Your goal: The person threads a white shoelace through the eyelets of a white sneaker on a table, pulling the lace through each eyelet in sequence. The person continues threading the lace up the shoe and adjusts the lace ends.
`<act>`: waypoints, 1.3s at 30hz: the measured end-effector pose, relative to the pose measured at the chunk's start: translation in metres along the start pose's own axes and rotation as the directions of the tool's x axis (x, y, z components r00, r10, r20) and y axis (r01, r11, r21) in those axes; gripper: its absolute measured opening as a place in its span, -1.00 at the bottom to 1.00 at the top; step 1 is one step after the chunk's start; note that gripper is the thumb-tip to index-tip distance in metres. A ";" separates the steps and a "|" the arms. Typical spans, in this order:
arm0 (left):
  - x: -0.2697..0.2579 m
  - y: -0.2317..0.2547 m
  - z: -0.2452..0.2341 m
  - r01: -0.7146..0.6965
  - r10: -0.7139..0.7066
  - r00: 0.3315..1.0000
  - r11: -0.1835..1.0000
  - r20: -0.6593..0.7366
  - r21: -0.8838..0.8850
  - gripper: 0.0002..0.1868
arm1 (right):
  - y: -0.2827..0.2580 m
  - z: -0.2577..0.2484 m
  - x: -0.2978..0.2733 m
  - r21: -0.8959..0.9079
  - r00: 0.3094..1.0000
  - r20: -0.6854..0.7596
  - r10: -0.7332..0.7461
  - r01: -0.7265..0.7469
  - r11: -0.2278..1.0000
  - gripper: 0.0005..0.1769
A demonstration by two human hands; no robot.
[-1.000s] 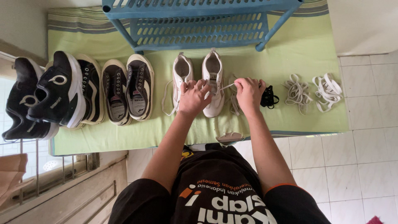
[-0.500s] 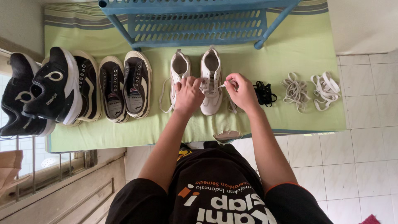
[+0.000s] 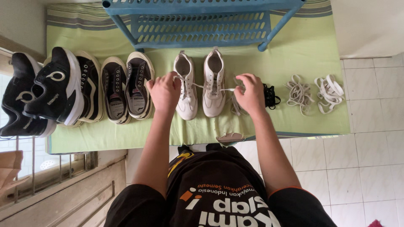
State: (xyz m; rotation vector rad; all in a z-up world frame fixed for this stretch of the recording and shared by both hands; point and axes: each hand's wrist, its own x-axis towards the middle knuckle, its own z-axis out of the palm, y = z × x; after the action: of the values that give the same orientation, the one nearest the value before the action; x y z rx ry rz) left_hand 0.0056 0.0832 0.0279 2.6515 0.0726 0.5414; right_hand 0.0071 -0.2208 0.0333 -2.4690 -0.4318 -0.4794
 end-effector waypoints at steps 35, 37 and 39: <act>-0.017 0.007 -0.017 -0.044 0.168 0.920 0.942 0.353 -0.333 -0.85 | 0.024 0.017 -0.013 0.878 0.693 0.391 0.606 -0.478 -0.020 -0.66; -0.015 0.008 -0.021 0.026 0.106 0.910 0.951 0.401 -0.310 -0.80 | 0.012 0.021 -0.014 0.857 0.701 0.406 0.587 -0.515 0.023 -0.67; -0.012 0.013 -0.023 -0.027 0.136 0.938 0.946 0.320 -0.322 -0.79 | -0.005 0.026 -0.014 0.772 0.716 0.403 0.570 -0.600 0.210 -0.60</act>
State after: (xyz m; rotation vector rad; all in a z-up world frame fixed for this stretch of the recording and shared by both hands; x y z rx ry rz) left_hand -0.0145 0.0792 0.0479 2.3997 -0.2130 0.1001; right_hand -0.0011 -0.2039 0.0096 -1.3887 0.2779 0.1420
